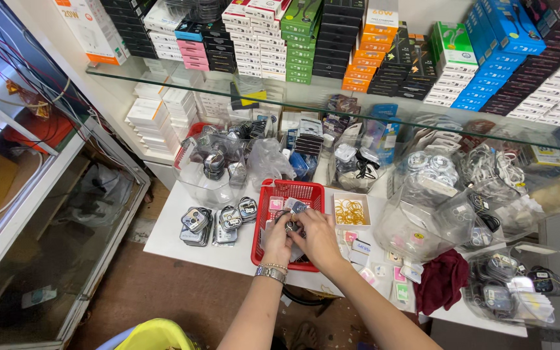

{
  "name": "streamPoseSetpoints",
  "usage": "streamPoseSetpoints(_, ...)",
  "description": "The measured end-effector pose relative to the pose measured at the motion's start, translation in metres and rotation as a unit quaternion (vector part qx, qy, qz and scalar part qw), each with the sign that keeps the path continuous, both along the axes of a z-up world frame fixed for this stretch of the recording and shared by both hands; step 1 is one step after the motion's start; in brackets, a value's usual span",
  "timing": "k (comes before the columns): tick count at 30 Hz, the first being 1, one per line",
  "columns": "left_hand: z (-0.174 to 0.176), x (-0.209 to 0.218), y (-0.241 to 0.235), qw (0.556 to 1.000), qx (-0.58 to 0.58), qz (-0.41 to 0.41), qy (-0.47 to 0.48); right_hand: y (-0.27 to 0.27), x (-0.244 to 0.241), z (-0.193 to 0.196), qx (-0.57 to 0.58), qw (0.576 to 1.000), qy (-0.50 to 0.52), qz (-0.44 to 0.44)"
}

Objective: The person sorts small electronic accessories from a red basket, wiping some items with a dark cloth and placing them into clear plastic containers or onto the counter. The person also handles a bundle of cables from a second basket and places them into a container.

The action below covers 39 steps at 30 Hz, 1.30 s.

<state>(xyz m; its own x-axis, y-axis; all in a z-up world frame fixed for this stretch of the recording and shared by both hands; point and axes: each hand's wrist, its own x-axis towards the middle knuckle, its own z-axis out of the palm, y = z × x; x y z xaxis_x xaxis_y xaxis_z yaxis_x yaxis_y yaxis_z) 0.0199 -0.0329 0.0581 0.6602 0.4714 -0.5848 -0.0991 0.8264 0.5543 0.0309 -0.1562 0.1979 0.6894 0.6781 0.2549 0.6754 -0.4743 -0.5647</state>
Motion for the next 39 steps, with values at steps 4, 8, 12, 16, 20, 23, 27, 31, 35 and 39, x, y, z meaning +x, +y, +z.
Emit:
streamPoseSetpoints(4,0.006,-0.001,-0.002,1.0,0.009,0.014,0.025,0.012,0.005,-0.013,0.002,0.994,0.091,-0.053)
streamPoseSetpoints(8,0.007,-0.004,-0.001,1.0,-0.009,0.023,-0.007,0.021,0.009,-0.018,0.001,0.984,0.156,-0.091)
streamPoseSetpoints(12,0.003,0.003,0.002,0.996,-0.054,0.059,-0.044,0.025,0.005,-0.016,0.024,0.994,0.082,-0.075)
streamPoseSetpoints(16,0.0,0.006,-0.002,0.994,-0.048,0.086,-0.054,0.028,0.002,-0.018,0.002,0.997,0.039,-0.064)
streamPoseSetpoints(20,0.004,0.006,0.0,0.992,-0.079,0.079,-0.052,0.03,0.008,-0.022,0.021,0.994,0.093,-0.061)
streamPoseSetpoints(23,0.005,0.009,0.002,0.99,-0.097,0.073,-0.066,0.034,0.014,-0.021,0.072,0.974,0.193,-0.092)
streamPoseSetpoints(27,-0.002,0.016,-0.001,0.983,-0.129,0.08,-0.101,0.039,0.018,-0.018,0.082,0.968,0.214,-0.107)
streamPoseSetpoints(31,-0.007,0.021,-0.004,0.977,-0.153,0.096,-0.115,0.041,0.018,-0.018,0.072,0.974,0.179,-0.121)
streamPoseSetpoints(35,-0.002,0.021,-0.004,0.984,-0.09,0.106,-0.115,0.042,0.02,-0.02,0.084,0.975,0.176,-0.106)
streamPoseSetpoints(39,0.01,0.019,-0.003,0.985,-0.089,0.113,-0.095,0.041,0.02,-0.019,0.076,0.967,0.208,-0.123)
